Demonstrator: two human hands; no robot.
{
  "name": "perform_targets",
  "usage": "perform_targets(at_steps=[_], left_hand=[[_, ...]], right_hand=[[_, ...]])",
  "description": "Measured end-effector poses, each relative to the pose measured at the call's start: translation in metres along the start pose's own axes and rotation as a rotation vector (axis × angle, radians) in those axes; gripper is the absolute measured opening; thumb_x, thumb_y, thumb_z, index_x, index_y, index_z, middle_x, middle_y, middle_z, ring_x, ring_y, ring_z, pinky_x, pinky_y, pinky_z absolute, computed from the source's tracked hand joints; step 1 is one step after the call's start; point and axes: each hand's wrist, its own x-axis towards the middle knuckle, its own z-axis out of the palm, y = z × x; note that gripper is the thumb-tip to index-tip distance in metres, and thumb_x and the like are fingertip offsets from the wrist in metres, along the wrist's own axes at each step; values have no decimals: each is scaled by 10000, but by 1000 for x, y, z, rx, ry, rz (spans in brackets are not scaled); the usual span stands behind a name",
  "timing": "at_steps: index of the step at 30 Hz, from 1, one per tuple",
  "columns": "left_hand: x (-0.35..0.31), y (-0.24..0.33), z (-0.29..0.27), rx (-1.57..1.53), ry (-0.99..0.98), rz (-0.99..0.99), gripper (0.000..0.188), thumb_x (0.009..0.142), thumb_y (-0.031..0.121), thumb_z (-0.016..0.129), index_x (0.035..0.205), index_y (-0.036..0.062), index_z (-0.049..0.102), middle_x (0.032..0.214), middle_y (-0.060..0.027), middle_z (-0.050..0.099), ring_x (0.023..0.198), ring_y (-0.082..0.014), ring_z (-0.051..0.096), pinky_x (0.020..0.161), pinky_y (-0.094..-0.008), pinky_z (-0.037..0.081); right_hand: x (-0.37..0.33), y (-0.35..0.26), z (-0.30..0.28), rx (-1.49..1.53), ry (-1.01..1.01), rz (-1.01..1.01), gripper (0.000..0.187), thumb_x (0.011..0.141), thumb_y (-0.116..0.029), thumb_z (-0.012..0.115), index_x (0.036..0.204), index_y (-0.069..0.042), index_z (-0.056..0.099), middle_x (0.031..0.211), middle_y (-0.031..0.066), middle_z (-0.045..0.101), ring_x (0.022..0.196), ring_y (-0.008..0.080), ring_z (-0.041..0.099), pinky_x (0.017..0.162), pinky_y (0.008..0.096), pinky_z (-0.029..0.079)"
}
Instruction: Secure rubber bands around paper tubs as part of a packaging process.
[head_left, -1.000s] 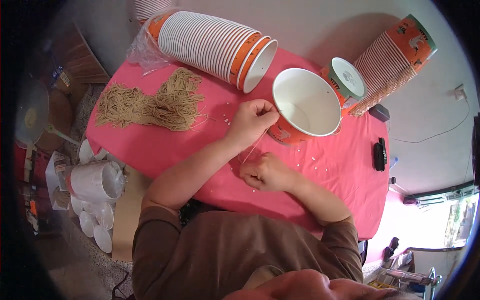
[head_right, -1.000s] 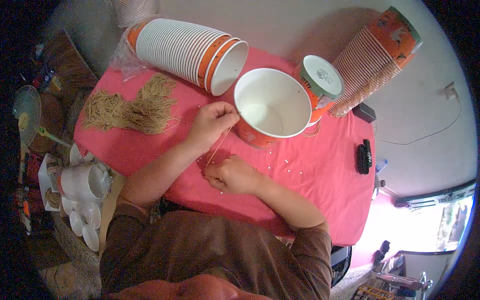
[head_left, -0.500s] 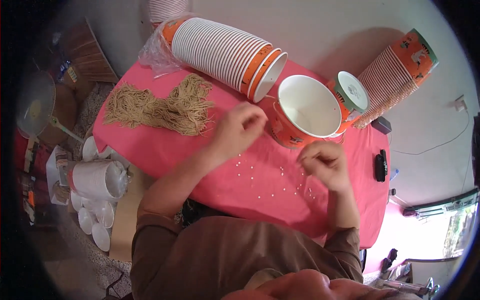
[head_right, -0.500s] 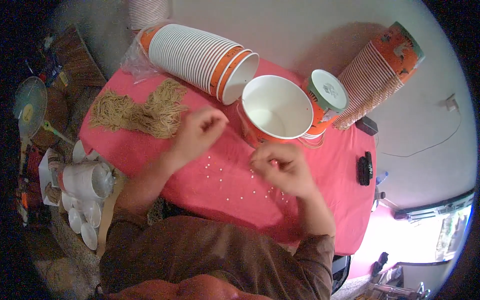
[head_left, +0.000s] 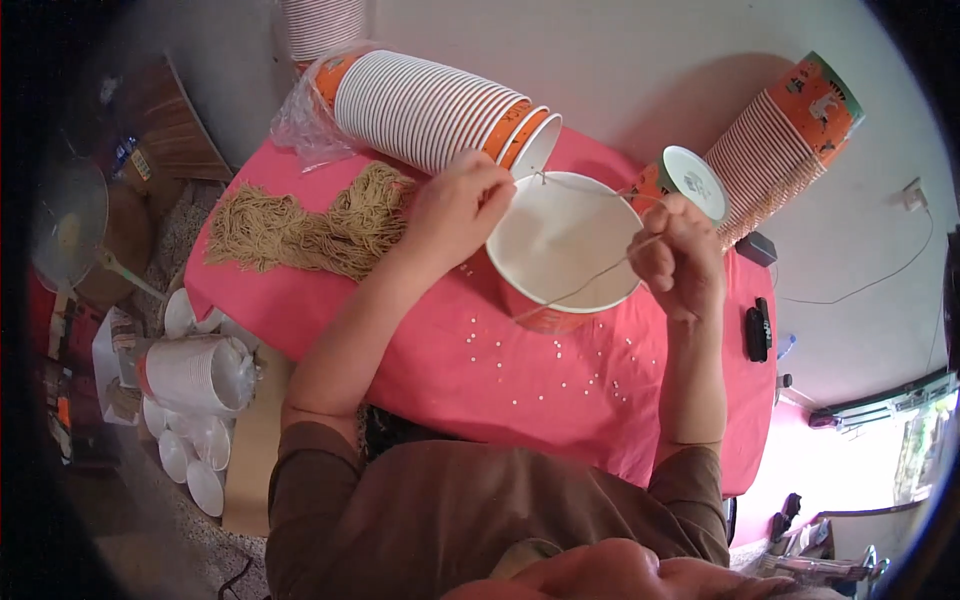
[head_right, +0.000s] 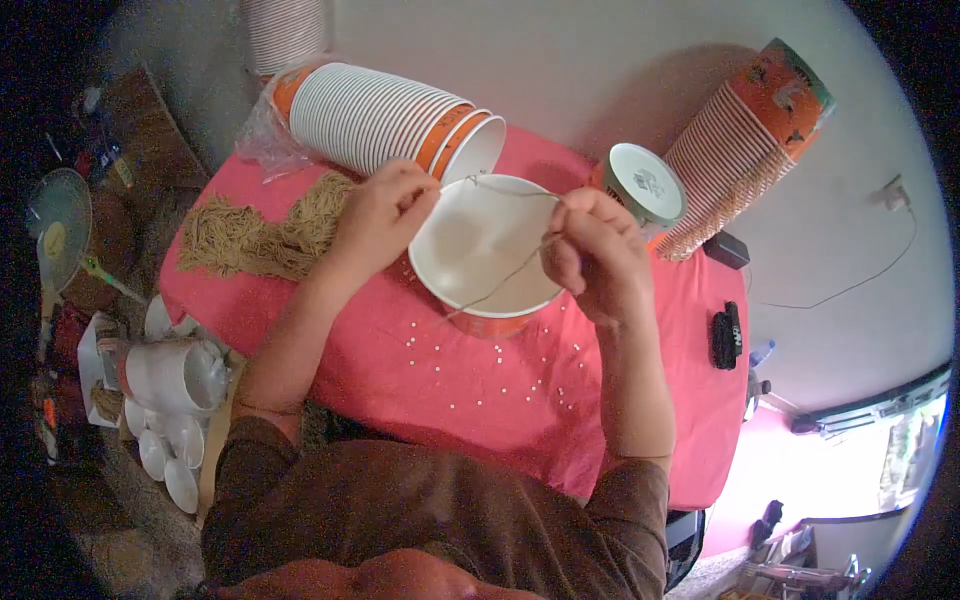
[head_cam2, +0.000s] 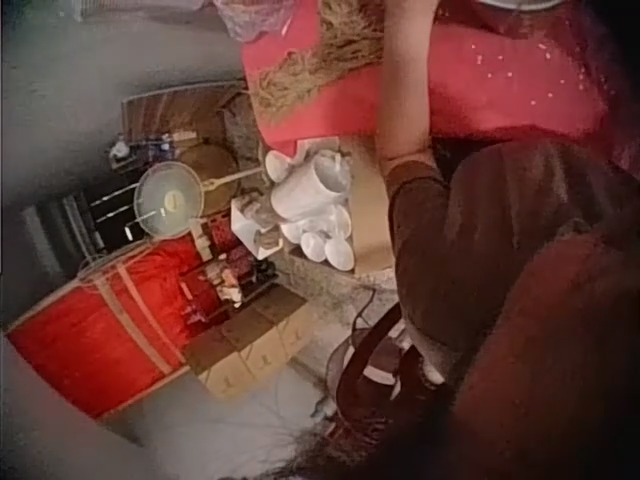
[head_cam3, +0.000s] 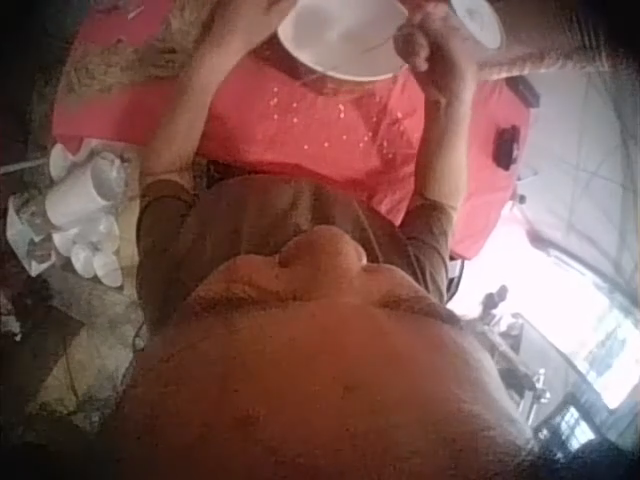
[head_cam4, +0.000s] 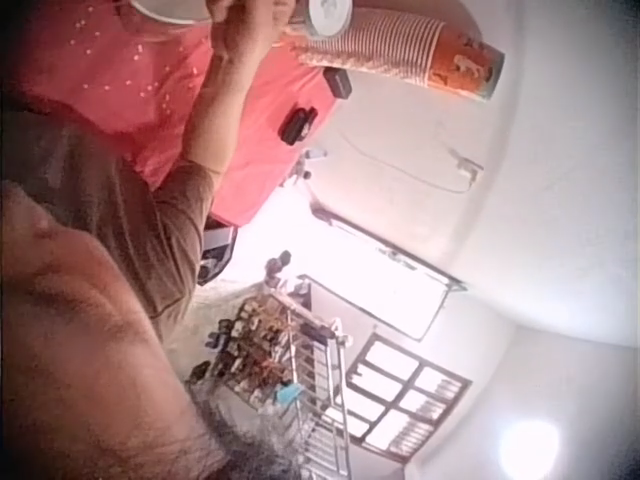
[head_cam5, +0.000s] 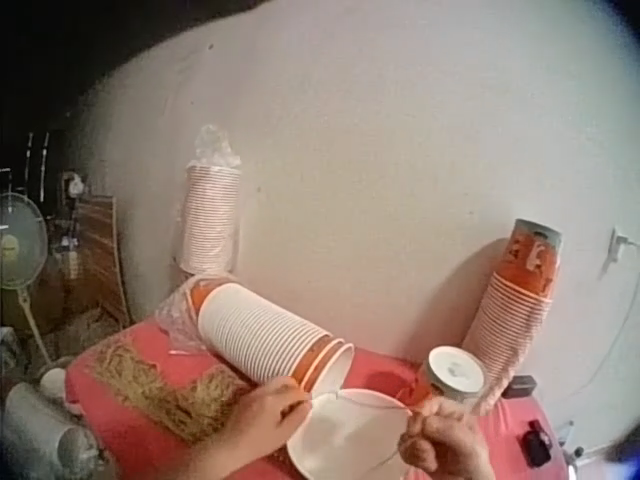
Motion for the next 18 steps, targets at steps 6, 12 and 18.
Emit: perform_targets(at_steps=[6, 12, 18], left_hand=[[-15, 58, -17, -849, -482, -365, 219, 944, 125, 559, 1101, -15, 622, 852, -22, 628, 617, -36, 524, 550, -204, 439], [-31, 68, 0, -1022, -557, -449, 188, 946, 111, 576, 1041, -42, 628, 753, -45, 634, 556, -49, 511, 502, -193, 434], [-49, 58, -25, -891, -429, -485, 184, 951, 133, 579, 958, -25, 673, 723, -27, 644, 538, -24, 507, 473, -181, 411]], right_hand=[[8, 2, 20, 34, -74, 66, 137, 936, -84, 497, 926, 24, 580, 613, 104, 591, 429, 164, 516, 431, 257, 417], [13, -2, 22, 33, -39, 12, 163, 967, -122, 477, 966, 8, 575, 677, 119, 617, 492, 190, 574, 455, 271, 464], [8, -13, -15, 33, 146, -119, 188, 996, -147, 440, 966, -19, 575, 662, 105, 607, 491, 175, 561, 463, 257, 458]])
